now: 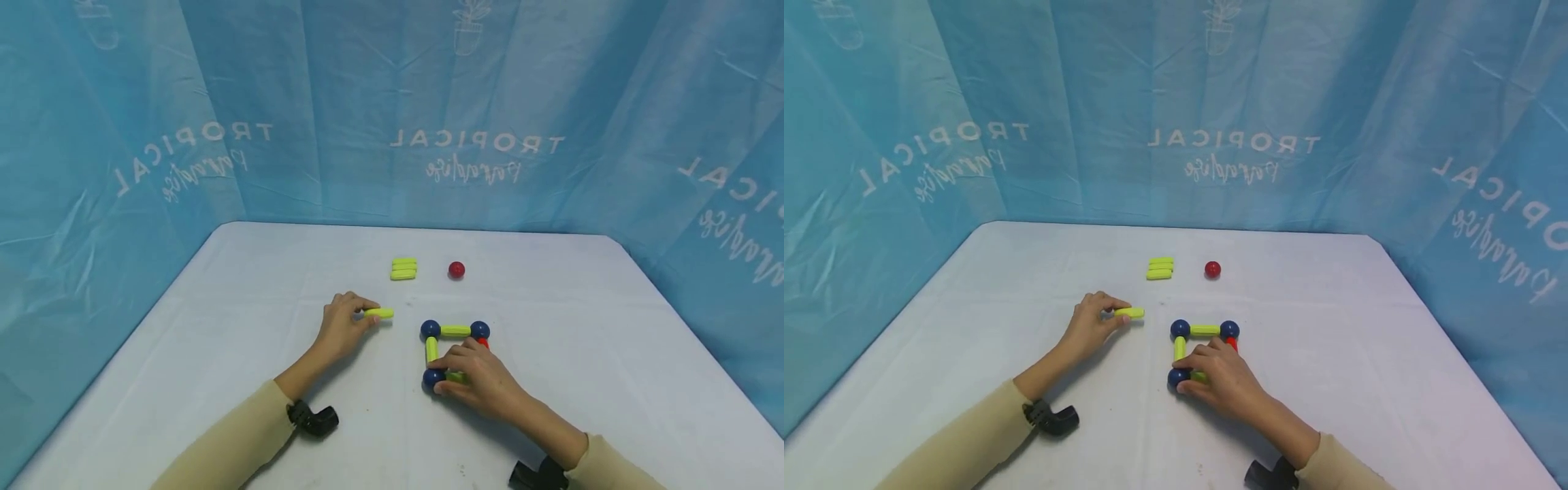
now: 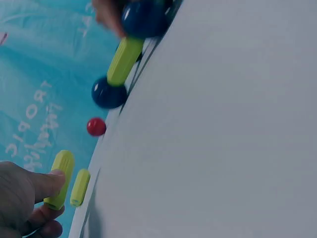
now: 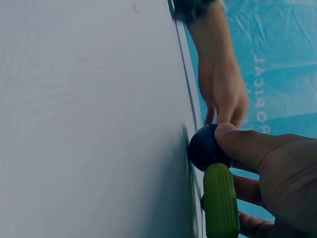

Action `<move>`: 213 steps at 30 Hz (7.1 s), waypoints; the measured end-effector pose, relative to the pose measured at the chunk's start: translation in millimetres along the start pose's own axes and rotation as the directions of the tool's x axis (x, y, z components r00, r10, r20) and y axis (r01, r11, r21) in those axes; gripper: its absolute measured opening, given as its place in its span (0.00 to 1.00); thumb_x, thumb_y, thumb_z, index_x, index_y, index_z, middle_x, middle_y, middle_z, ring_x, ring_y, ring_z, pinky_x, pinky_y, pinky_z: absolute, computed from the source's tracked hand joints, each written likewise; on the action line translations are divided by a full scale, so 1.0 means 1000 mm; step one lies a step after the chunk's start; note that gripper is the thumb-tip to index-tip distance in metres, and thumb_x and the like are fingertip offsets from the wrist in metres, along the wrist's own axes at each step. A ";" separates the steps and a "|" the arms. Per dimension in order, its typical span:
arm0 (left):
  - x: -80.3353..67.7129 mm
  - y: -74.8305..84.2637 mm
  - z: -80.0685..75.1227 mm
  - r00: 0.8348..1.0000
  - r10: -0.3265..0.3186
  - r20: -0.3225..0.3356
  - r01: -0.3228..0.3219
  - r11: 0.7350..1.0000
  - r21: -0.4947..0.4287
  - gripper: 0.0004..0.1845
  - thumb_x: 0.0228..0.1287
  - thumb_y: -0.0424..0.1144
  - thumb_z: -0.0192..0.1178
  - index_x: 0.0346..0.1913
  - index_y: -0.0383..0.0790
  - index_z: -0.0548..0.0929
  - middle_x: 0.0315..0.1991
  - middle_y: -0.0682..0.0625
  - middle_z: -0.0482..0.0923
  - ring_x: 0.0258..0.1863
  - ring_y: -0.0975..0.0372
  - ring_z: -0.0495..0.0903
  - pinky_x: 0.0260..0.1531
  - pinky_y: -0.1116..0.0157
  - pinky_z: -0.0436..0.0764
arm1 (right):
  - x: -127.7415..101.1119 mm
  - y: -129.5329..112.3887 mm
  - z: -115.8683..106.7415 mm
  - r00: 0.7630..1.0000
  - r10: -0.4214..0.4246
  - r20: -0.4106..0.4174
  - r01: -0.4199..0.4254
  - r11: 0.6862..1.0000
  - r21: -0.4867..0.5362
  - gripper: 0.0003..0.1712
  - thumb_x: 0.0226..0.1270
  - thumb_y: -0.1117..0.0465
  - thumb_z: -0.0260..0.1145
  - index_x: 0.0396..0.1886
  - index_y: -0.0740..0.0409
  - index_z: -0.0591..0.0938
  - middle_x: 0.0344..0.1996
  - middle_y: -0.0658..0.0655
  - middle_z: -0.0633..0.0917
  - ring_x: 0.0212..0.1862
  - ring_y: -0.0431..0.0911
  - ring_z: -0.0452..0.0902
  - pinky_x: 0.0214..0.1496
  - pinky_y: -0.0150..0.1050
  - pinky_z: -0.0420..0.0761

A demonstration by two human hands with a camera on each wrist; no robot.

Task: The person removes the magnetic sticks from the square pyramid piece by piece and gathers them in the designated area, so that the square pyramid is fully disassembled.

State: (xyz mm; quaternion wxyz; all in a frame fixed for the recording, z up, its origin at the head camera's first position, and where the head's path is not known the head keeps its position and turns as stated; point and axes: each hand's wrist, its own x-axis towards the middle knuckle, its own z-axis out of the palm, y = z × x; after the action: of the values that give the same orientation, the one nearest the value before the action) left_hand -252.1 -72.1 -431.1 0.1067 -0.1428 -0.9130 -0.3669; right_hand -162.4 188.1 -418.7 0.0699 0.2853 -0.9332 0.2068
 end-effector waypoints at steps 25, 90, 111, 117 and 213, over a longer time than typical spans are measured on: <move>0.093 0.001 0.051 0.999 -0.032 -0.002 0.032 0.976 0.215 0.14 0.57 0.42 0.67 0.46 0.47 0.82 0.41 0.50 0.76 0.46 0.56 0.68 0.52 0.54 0.65 | 0.001 -0.001 0.002 0.999 0.034 0.016 -0.034 0.999 0.003 0.18 0.53 0.46 0.71 0.46 0.39 0.85 0.35 0.38 0.83 0.40 0.35 0.64 0.39 0.31 0.68; -0.076 0.068 0.041 0.951 0.294 0.093 -0.305 0.942 0.141 0.24 0.44 0.58 0.70 0.46 0.57 0.82 0.36 0.61 0.77 0.36 0.69 0.69 0.40 0.68 0.66 | -0.024 0.017 -0.008 0.988 -0.032 -0.149 0.016 0.994 -0.106 0.13 0.45 0.57 0.77 0.34 0.45 0.87 0.29 0.39 0.84 0.49 0.43 0.68 0.49 0.47 0.68; -0.080 0.072 0.037 0.951 0.264 0.159 -0.277 0.959 0.063 0.20 0.49 0.55 0.69 0.46 0.56 0.81 0.36 0.62 0.79 0.37 0.70 0.70 0.43 0.67 0.67 | -0.028 0.020 -0.009 0.990 -0.032 -0.136 0.020 0.996 -0.087 0.12 0.46 0.55 0.77 0.34 0.43 0.87 0.29 0.37 0.81 0.49 0.40 0.67 0.52 0.46 0.69; -0.080 0.067 0.036 0.949 0.280 0.147 -0.287 0.957 0.029 0.19 0.49 0.53 0.70 0.45 0.55 0.82 0.36 0.61 0.79 0.37 0.70 0.69 0.41 0.68 0.66 | -0.031 0.023 -0.013 0.994 -0.019 -0.109 0.009 0.996 -0.086 0.12 0.48 0.56 0.76 0.35 0.42 0.87 0.31 0.37 0.83 0.51 0.41 0.67 0.52 0.47 0.70; 0.037 0.034 0.019 0.992 0.046 0.114 -0.057 0.994 0.093 0.23 0.55 0.50 0.67 0.53 0.47 0.80 0.45 0.51 0.82 0.45 0.59 0.71 0.51 0.56 0.63 | 0.032 0.032 -0.010 0.998 0.009 0.061 -0.002 0.992 -0.123 0.12 0.53 0.48 0.72 0.35 0.47 0.87 0.31 0.42 0.83 0.37 0.38 0.66 0.39 0.34 0.70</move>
State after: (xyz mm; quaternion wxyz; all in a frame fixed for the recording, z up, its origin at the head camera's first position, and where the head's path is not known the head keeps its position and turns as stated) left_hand -276.9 -28.7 -411.2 0.0718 -0.1812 -0.9302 -0.3110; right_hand -206.4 200.0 -412.7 0.0580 0.2842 -0.9467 0.1403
